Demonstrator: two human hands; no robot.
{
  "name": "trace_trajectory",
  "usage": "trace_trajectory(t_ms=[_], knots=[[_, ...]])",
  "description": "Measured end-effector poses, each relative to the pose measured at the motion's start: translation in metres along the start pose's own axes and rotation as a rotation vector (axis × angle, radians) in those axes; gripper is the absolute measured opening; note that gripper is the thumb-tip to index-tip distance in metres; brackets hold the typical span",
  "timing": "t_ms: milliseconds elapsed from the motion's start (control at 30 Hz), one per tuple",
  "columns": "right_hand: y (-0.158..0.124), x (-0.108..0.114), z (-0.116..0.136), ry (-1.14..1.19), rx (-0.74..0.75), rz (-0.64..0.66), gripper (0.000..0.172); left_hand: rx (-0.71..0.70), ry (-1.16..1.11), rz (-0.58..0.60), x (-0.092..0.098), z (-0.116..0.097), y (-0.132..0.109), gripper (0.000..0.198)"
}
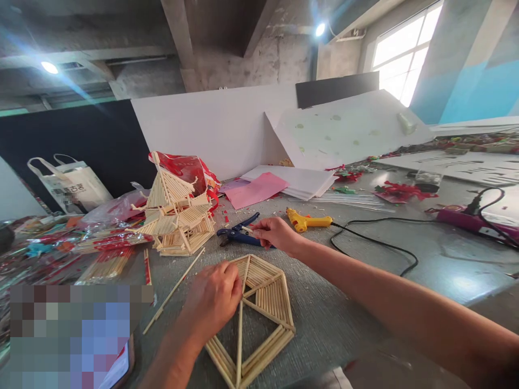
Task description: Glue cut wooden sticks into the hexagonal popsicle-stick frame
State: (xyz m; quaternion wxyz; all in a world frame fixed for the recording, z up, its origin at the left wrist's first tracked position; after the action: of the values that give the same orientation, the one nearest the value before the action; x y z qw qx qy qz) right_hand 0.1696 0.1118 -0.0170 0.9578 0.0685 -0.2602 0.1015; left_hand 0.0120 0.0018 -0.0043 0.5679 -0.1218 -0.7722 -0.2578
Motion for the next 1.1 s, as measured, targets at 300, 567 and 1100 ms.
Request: trace_trajectory(t_ms=[300, 567, 1100], knots=[[-0.008, 0.014, 0.014, -0.469, 0.150, -0.222, 0.016, -0.019, -0.002, -0.035, -0.001, 0.002, 0.000, 0.023], [-0.014, 0.007, 0.024, -0.703, 0.485, -0.175, 0.013, 0.216, 0.084, -0.339, 0.017, 0.026, -0.003, 0.025], [-0.032, -0.004, 0.025, -0.640, 0.100, 0.394, 0.017, 0.516, 0.203, 0.183, 0.012, 0.054, -0.011, 0.033]])
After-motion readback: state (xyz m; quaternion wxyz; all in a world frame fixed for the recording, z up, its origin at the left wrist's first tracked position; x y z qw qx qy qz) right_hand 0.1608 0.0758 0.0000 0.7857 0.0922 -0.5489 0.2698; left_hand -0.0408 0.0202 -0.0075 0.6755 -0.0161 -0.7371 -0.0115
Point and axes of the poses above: each hand's wrist, its own y-axis towards the middle knuckle, its own x-axis out of the back of the hand, z = x × y, the point moved 4 cm from there along y, towards the middle knuckle, and after that the axes turned 14 degrees about -y, right-handed, at the moved point
